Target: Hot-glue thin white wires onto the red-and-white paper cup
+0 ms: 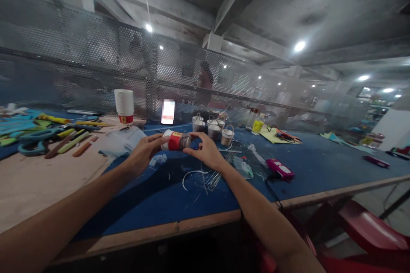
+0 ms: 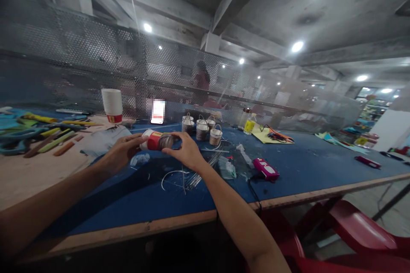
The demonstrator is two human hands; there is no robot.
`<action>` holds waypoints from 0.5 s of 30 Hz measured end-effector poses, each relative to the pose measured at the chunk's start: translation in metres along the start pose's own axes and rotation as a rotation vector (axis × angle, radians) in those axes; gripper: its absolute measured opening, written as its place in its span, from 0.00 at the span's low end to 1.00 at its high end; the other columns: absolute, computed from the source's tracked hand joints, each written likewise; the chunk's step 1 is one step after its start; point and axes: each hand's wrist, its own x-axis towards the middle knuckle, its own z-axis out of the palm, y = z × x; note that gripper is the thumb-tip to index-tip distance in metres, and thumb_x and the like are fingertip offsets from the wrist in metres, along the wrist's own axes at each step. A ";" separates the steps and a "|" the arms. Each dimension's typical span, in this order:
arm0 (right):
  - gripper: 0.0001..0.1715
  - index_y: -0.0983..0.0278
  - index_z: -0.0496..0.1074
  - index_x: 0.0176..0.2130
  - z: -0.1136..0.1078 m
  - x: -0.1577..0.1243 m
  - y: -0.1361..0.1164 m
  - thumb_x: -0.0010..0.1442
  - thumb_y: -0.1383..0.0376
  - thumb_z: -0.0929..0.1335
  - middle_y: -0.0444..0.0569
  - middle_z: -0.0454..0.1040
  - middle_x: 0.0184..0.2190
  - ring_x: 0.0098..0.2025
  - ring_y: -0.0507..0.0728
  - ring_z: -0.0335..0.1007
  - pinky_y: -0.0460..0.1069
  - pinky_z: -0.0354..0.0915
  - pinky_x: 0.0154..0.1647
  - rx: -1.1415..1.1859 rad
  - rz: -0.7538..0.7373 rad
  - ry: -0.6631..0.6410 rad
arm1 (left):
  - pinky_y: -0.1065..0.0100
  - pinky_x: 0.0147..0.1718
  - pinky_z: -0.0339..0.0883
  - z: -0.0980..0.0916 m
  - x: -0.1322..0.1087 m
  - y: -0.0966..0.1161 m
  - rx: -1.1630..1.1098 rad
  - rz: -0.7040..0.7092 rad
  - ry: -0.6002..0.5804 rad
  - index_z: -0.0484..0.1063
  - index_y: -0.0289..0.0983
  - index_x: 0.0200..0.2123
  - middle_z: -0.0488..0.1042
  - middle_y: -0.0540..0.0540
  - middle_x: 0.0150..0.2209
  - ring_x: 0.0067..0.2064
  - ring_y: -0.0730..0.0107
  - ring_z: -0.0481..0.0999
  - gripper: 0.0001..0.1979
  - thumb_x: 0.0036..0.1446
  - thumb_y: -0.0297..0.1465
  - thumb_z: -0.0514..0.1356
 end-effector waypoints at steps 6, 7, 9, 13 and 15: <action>0.38 0.57 0.71 0.63 0.003 -0.002 0.003 0.57 0.58 0.80 0.52 0.74 0.56 0.34 0.51 0.70 0.52 0.71 0.45 -0.089 -0.040 0.022 | 0.65 0.39 0.73 0.000 0.004 -0.004 0.039 -0.033 0.049 0.87 0.41 0.36 0.86 0.45 0.35 0.37 0.60 0.81 0.15 0.46 0.42 0.77; 0.38 0.59 0.71 0.63 0.003 -0.001 0.003 0.57 0.57 0.80 0.52 0.75 0.54 0.33 0.51 0.70 0.52 0.71 0.45 -0.099 -0.013 0.040 | 0.64 0.39 0.74 0.000 0.004 -0.004 0.034 -0.023 0.066 0.87 0.41 0.36 0.86 0.45 0.35 0.37 0.59 0.82 0.16 0.46 0.43 0.77; 0.27 0.61 0.75 0.57 0.002 -0.001 0.002 0.61 0.57 0.77 0.49 0.79 0.47 0.35 0.53 0.72 0.50 0.69 0.44 -0.105 0.031 0.063 | 0.63 0.38 0.75 -0.001 0.004 -0.005 0.013 -0.003 0.098 0.86 0.40 0.37 0.85 0.45 0.35 0.36 0.59 0.82 0.17 0.46 0.43 0.77; 0.11 0.63 0.80 0.43 0.003 -0.003 -0.001 0.70 0.59 0.70 0.44 0.80 0.32 0.35 0.54 0.76 0.47 0.66 0.41 -0.085 0.011 0.009 | 0.62 0.38 0.75 -0.003 0.005 -0.007 -0.008 0.007 0.130 0.86 0.39 0.40 0.85 0.44 0.34 0.36 0.59 0.82 0.19 0.46 0.42 0.77; 0.11 0.62 0.81 0.42 0.005 -0.005 -0.001 0.70 0.59 0.71 0.43 0.80 0.33 0.35 0.53 0.76 0.46 0.66 0.41 -0.088 -0.035 -0.064 | 0.62 0.39 0.75 -0.004 0.005 -0.008 0.016 0.026 0.155 0.86 0.38 0.40 0.85 0.45 0.34 0.37 0.58 0.83 0.19 0.45 0.42 0.77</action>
